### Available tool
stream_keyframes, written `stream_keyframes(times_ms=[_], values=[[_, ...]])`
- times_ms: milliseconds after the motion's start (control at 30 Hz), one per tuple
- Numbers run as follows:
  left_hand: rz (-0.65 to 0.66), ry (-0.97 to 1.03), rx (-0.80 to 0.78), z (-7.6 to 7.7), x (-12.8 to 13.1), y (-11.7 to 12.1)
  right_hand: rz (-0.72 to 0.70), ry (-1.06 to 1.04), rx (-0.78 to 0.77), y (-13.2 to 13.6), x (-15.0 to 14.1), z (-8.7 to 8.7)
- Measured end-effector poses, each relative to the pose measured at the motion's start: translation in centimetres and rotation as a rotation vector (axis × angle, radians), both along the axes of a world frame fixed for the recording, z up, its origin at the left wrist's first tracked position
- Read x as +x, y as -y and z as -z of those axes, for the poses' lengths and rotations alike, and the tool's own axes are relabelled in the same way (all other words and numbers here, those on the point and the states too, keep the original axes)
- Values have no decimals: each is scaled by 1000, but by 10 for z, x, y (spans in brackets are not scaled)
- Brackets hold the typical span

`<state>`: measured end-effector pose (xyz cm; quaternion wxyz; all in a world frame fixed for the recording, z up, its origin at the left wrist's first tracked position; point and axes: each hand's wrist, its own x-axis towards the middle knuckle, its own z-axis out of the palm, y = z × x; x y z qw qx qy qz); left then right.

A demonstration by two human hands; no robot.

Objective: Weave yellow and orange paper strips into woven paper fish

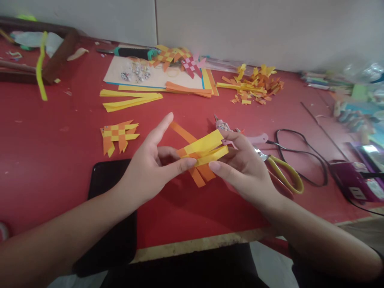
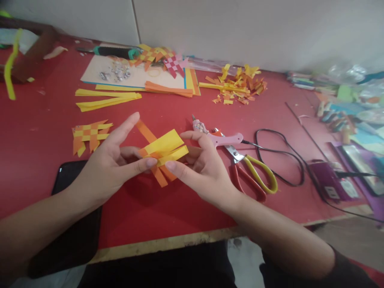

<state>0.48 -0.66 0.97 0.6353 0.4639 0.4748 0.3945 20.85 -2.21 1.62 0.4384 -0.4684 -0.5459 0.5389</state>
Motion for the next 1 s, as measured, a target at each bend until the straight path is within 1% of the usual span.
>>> stream_keyframes(times_ms=[33,100,267,400,600,867,1000], values=[[-12,8,-3,0,0,0,-39,-4,-27,0,1,1],[-34,30,-12,0,0,0,-70,31,-57,0,2,3],[-30,82,-47,1,2,1,-29,92,-18,0,2,3],[-20,139,-68,1,3,1,-38,111,-16,1,1,0],[-75,99,-51,3,1,0,-57,124,-16,2,1,3],[-83,89,-59,5,0,0,-16,138,-24,3,1,1],[-88,77,-65,7,-1,0,-21,141,-9,3,0,1]])
